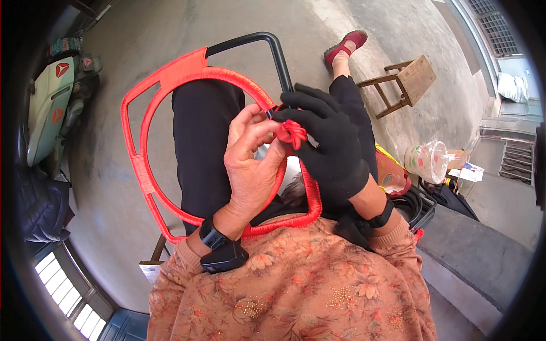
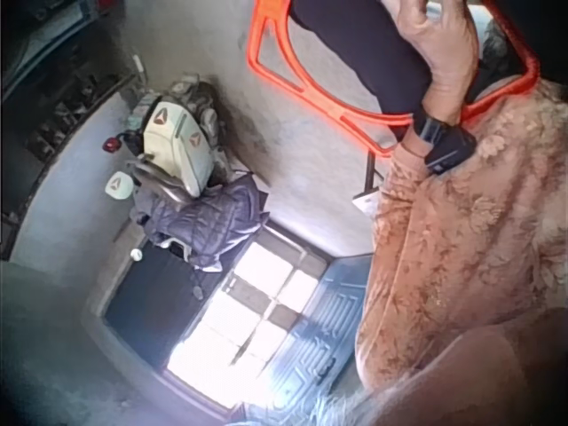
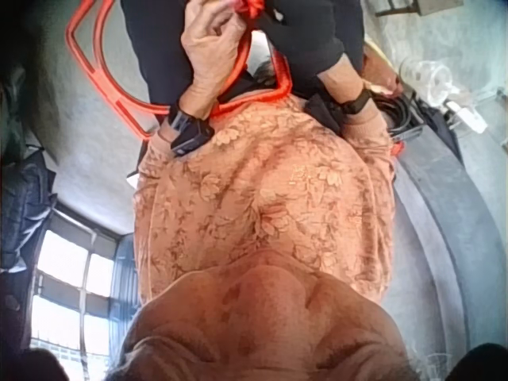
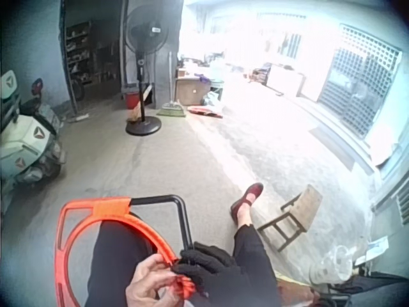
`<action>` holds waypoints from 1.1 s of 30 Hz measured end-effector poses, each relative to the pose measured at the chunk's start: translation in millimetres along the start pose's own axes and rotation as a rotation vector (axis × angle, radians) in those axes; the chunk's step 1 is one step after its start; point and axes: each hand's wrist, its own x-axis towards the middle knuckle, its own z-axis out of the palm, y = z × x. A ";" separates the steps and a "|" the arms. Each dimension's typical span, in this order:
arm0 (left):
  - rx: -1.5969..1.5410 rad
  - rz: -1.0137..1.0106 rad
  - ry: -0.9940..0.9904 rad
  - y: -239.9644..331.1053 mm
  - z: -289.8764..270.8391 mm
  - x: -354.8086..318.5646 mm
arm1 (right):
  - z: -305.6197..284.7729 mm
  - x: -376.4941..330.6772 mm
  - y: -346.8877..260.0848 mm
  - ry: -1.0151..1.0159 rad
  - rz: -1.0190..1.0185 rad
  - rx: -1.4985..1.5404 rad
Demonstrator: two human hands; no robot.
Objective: Wrapping red plastic rattan material around a black furniture frame for assembly.
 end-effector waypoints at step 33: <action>-0.520 -0.654 -0.046 -3.5 -12.3 0.0 | -34.3 -41.3 83.3 0.354 0.882 1.262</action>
